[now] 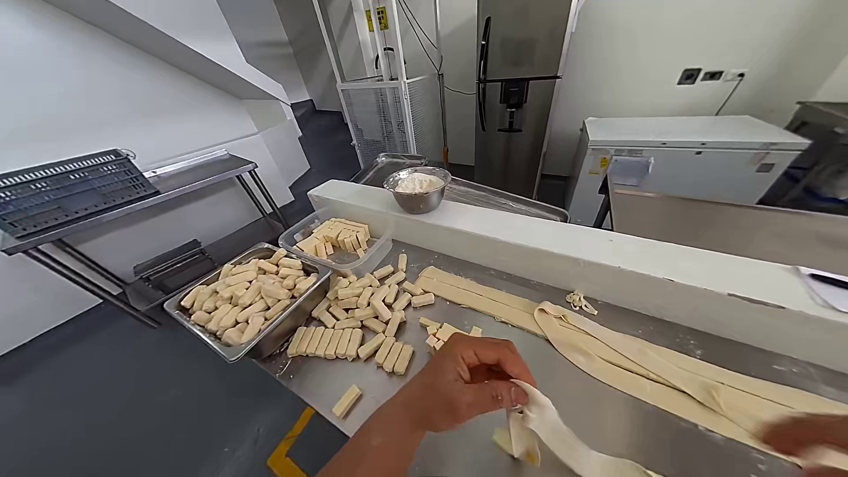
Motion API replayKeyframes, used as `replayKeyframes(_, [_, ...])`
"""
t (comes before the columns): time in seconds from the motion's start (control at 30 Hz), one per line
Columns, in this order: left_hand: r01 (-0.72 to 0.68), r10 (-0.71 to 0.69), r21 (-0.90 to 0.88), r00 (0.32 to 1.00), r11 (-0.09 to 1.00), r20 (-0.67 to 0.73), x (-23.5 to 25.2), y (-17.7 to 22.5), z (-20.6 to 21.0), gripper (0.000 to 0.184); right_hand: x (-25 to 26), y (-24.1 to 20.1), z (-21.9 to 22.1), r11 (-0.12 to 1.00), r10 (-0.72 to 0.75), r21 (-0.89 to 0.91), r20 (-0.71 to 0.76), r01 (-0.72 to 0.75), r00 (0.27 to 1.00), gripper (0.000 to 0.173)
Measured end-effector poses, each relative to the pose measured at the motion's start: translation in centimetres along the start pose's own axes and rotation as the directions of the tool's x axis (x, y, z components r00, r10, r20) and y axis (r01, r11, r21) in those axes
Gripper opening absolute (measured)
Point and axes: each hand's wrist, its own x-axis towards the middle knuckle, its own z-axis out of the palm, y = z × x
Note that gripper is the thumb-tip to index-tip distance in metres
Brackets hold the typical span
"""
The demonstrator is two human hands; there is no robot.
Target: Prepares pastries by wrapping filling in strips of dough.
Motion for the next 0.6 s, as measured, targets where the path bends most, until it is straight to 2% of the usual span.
replayKeyframes(0.03, [0.032, -0.032, 0.016, 0.999, 0.999, 0.025, 0.5, 0.3, 0.3, 0.014, 2.9, 2.4, 2.6, 0.952, -0.284, 0.094, -0.091, 0.292, 0.954, 0.032])
replayKeyframes(0.07, [0.069, -0.071, 0.034, 0.997, 0.997, 0.039, 1.0, 0.6, 0.5, 0.013, 6.0, 2.2, 4.9, 0.874, -0.406, 0.198, -0.204, 0.444, 0.891, 0.042])
replayKeyframes(0.1, [0.108, -0.110, 0.053, 0.993, 0.993, 0.036, 1.5, 1.0, 0.8, 0.012, 8.7, 0.3, 6.5, 0.792, -0.439, 0.332, -0.273, 0.513, 0.856, 0.051])
replayKeyframes(0.13, [0.140, -0.141, 0.076, 0.990, 0.987, 0.021, 1.8, 1.3, 1.0, 0.012, 10.8, -2.2, 7.3, 0.688, -0.457, 0.481, -0.294, 0.543, 0.839, 0.054])
replayKeyframes(0.17, [0.160, -0.161, 0.106, 0.987, 0.981, -0.006, 1.9, 1.8, 1.1, 0.012, 12.3, -4.5, 7.4, 0.585, -0.482, 0.610, -0.269, 0.535, 0.834, 0.048])
replayKeyframes(0.23, [0.171, -0.160, 0.180, 0.984, 0.969, -0.075, 1.6, 2.6, 0.9, 0.012, 14.2, -7.1, 6.4, 0.457, -0.560, 0.756, -0.166, 0.469, 0.812, 0.021])
replayKeyframes(0.27, [0.176, -0.154, 0.220, 0.981, 0.959, -0.115, 1.2, 2.9, 0.7, 0.012, 14.7, -7.6, 5.7, 0.456, -0.592, 0.749, -0.148, 0.481, 0.792, 0.015])
replayKeyframes(0.37, [0.218, -0.156, 0.286, 0.962, 0.933, -0.225, -0.2, 3.5, 0.6, 0.012, 15.5, -7.9, 3.2, 0.538, -0.646, 0.563, -0.204, 0.628, 0.736, 0.023])
replayKeyframes(0.47, [0.238, -0.152, 0.215, 0.924, 0.947, -0.350, -0.6, 3.2, 1.4, 0.010, 15.2, -9.2, 1.1, 0.574, -0.581, 0.638, -0.124, 0.513, 0.804, 0.016])
replayKeyframes(0.53, [0.151, -0.030, 0.236, 0.892, 0.960, -0.450, -0.3, 2.7, 2.1, 0.007, 14.6, -10.5, -0.1, 0.666, -0.523, 0.569, -0.105, 0.483, 0.846, 0.016])
replayKeyframes(0.6, [0.039, 0.153, 0.357, 0.856, 0.933, -0.494, -0.1, 2.0, 2.6, 0.006, 14.2, -11.3, -0.7, 0.772, -0.510, 0.313, -0.215, 0.554, 0.833, 0.016])
